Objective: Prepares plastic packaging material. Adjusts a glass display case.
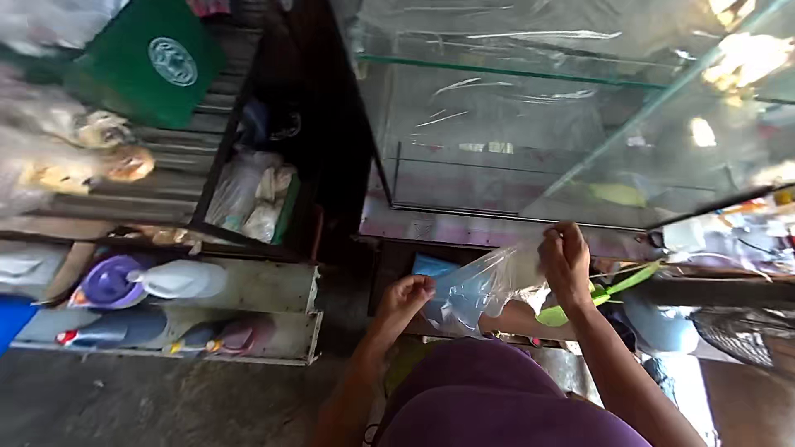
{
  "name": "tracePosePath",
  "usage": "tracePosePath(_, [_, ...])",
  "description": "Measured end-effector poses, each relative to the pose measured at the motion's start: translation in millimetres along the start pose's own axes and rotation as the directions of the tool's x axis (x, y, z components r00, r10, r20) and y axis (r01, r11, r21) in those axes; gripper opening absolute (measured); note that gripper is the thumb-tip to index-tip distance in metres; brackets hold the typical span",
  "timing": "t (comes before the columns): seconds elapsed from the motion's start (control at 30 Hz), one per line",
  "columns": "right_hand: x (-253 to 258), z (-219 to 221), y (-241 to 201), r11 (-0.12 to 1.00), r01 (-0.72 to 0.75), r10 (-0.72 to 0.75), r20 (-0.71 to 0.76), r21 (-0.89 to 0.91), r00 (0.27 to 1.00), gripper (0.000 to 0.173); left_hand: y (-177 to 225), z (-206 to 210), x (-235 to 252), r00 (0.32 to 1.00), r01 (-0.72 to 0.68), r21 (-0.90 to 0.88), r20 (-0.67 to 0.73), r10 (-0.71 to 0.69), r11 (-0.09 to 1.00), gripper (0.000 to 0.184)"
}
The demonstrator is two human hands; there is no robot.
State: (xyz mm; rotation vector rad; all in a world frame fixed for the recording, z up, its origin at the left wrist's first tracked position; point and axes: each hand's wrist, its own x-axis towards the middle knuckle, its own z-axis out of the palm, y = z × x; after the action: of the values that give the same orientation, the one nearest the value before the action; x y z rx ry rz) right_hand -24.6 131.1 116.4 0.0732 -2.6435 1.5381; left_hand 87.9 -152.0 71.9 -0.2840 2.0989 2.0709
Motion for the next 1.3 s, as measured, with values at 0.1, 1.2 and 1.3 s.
tracePosePath(0.1, [-8.7, 18.9, 0.1, 0.996, 0.045, -0.049, 0.059, 0.071, 0.997, 0.028, -9.8, -27.8, -6.9, 0.966, -0.001, -0.274, -0.247, -0.069, 0.962, 0.022])
tracePosePath(1.2, [-60.4, 28.0, 2.2, 0.995, 0.046, -0.078, 0.382, 0.092, 0.921, 0.013, 7.4, -44.5, 9.4, 0.952, -0.302, -0.943, -0.289, 0.105, 0.139, 0.032])
tracePosePath(1.3, [-59.5, 32.8, 2.2, 0.993, 0.032, -0.076, 0.409, 0.114, 0.909, 0.012, 5.9, -45.2, 10.4, 0.953, -0.297, -0.941, -0.282, 0.106, 0.161, 0.035])
